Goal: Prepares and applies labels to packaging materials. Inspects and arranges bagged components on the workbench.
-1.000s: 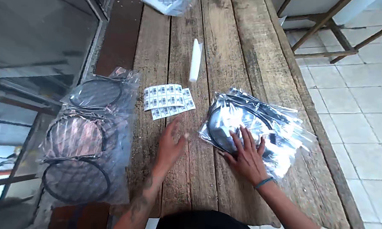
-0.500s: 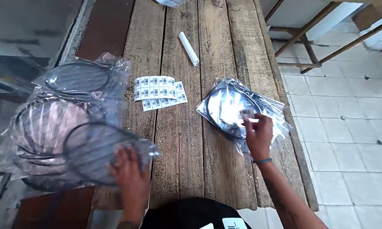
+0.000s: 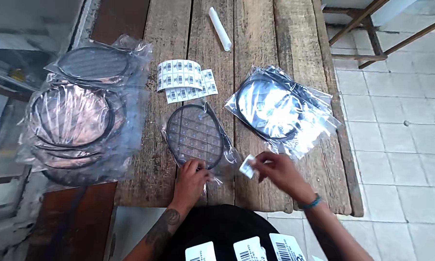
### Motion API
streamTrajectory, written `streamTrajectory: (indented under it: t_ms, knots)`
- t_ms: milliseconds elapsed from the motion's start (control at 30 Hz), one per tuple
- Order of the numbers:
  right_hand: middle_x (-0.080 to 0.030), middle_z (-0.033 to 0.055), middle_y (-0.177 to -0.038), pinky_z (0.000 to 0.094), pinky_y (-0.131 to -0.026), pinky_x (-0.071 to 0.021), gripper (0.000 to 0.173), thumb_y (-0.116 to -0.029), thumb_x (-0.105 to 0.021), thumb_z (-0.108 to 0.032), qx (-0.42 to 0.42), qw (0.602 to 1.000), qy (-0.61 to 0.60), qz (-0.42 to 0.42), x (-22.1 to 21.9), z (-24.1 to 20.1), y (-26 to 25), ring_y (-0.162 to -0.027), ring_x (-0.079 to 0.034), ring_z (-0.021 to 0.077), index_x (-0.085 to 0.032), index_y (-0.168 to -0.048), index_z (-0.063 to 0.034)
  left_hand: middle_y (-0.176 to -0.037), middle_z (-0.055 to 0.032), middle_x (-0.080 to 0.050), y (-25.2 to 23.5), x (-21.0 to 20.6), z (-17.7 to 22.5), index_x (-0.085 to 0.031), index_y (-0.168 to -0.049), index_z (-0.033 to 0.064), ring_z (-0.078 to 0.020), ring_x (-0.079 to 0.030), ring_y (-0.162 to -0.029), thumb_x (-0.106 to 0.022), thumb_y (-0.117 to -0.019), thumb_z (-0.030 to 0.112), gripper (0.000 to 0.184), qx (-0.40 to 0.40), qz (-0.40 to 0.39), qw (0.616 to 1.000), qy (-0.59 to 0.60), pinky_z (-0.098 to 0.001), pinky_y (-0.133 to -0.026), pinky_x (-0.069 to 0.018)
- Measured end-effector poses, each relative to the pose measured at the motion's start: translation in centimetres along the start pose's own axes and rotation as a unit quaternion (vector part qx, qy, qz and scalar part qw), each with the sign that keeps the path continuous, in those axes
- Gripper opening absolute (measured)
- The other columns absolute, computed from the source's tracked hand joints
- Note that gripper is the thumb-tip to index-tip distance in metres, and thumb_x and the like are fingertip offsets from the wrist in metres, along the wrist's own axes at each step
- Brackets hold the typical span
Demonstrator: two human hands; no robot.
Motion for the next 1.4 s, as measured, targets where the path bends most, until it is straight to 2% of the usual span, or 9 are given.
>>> streamTrajectory:
  t_ms: [133, 333, 467, 767, 867, 967, 1167, 1300, 1400]
  knots:
    - [-0.073, 0.0078, -0.091, 0.0397, -0.078, -0.0609, 0.030, -0.0995, -0.066, -0.031, -0.058, 0.987, -0.012, -0.147, -5.9, 1.0, 0.5, -0.078, -0.071, 0.0171, -0.072, -0.105, -0.0024, -0.098, -0.0009, -0.070, -0.6, 0.7, 1.0, -0.081, -0.086, 0.0172, -0.0222, -0.062, -0.106, -0.086, -0.0807, 0.024, 0.010, 0.115, 0.083, 0.980, 0.138, -0.0465, -0.094, -0.0503]
    - [-0.072, 0.0182, -0.091, 0.0514, -0.076, -0.0590, 0.023, -0.0963, -0.067, -0.009, 0.008, 0.992, 0.000, 0.130, -11.0, 0.2, -1.2, -0.081, -0.071, 0.0298, -0.067, -0.114, 0.0047, -0.089, -0.0006, -0.069, -2.3, 1.7, 5.1, -0.079, -0.089, 0.0100, -0.0105, -0.064, -0.086, -0.083, -0.0827, 0.009, 0.008, 0.278, 0.001, 0.887, 0.369, -0.0296, -0.079, -0.0544]
    - [-0.069, 0.0255, -0.096, 0.0626, -0.079, -0.0551, 0.046, -0.0967, -0.067, -0.015, -0.021, 0.983, 0.177, -0.039, -11.9, -2.7, -3.3, -0.090, -0.070, 0.0453, -0.051, -0.137, -0.0003, -0.086, -0.0015, -0.070, -2.2, 0.8, 6.0, -0.079, -0.088, 0.0061, -0.0075, -0.065, -0.080, -0.083, -0.0799, 0.003, 0.009, 0.286, -0.023, 0.846, 0.449, -0.0245, -0.076, -0.0566]
    - [-0.070, 0.0233, -0.085, 0.0622, -0.068, -0.0547, 0.051, -0.1001, -0.064, -0.043, -0.077, 0.980, 0.169, 0.076, -12.9, -1.9, -5.2, -0.080, -0.070, 0.0448, -0.057, -0.131, -0.0036, -0.086, -0.0003, -0.070, -2.4, 1.0, 5.4, -0.078, -0.088, 0.0080, -0.0073, -0.066, -0.081, -0.083, -0.0822, 0.012, 0.009, 0.230, -0.051, 0.864, 0.444, -0.0247, -0.078, -0.0566]
    - [-0.070, 0.0220, -0.088, 0.0612, -0.073, -0.0557, 0.052, -0.1008, -0.063, -0.037, -0.089, 0.971, 0.217, 0.037, -12.4, -2.8, -5.2, -0.084, -0.070, 0.0438, -0.050, -0.136, -0.0011, -0.111, 0.0013, -0.073, -2.6, 3.3, 2.2, -0.076, -0.111, 0.0127, -0.0094, -0.067, -0.105, -0.075, -0.0919, 0.028, 0.025, 0.080, 0.013, 0.975, 0.209, -0.0326, -0.094, -0.0561]
    - [-0.071, 0.0233, -0.091, 0.0598, -0.074, -0.0564, 0.058, -0.1040, -0.056, -0.034, -0.132, 0.954, 0.271, 0.013, -12.6, -4.6, -5.1, -0.088, -0.071, 0.0442, -0.041, -0.146, 0.0024, -0.165, -0.0025, -0.037, -3.0, 4.4, -3.1, -0.048, -0.154, 0.0182, -0.0250, -0.030, -0.154, -0.050, -0.1001, 0.059, 0.067, -0.029, -0.046, 0.992, -0.114, -0.0580, -0.124, -0.0208]
    - [-0.073, 0.0140, -0.089, 0.0522, -0.066, -0.0597, 0.071, -0.0947, -0.070, -0.024, 0.103, 0.959, 0.243, 0.106, -12.3, -0.2, -3.1, -0.075, -0.072, 0.0335, -0.038, -0.154, -0.0008, -0.172, 0.0016, -0.019, -1.8, 2.8, -5.1, -0.030, -0.163, 0.0233, -0.0227, -0.014, -0.159, -0.031, -0.0993, 0.073, 0.081, -0.036, -0.052, 0.971, -0.231, -0.0641, -0.125, -0.0087]
    - [-0.054, 0.0099, -0.152, 0.0583, -0.119, -0.0339, 0.042, -0.1062, -0.050, -0.040, 0.371, 0.866, 0.331, 0.047, -11.3, 3.3, -2.8, -0.143, -0.049, 0.0252, -0.059, -0.144, -0.0235, -0.171, -0.0023, -0.023, -1.8, 2.4, -5.0, -0.032, -0.162, 0.0209, -0.0260, -0.016, -0.158, -0.031, -0.0996, 0.072, 0.081, -0.030, -0.038, 0.972, -0.230, -0.0649, -0.124, -0.0094]
    - [-0.040, 0.0065, -0.163, 0.0628, -0.125, -0.0164, 0.070, -0.1023, -0.040, -0.062, 0.334, 0.866, 0.365, 0.070, -11.9, 3.3, -5.3, -0.153, -0.033, 0.0215, -0.052, -0.151, -0.0127, -0.171, -0.0027, -0.022, -1.7, 3.1, -5.2, -0.033, -0.162, 0.0195, -0.0263, -0.015, -0.158, -0.032, -0.0988, 0.073, 0.083, -0.039, -0.060, 0.973, -0.220, -0.0643, -0.125, -0.0094]
Point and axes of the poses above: each hand's wrist, its own y-axis away from the middle knuckle, its own x-axis out of the back of the hand, z = x × y, the point moved 1 cm from there along -y, towards the middle knuckle
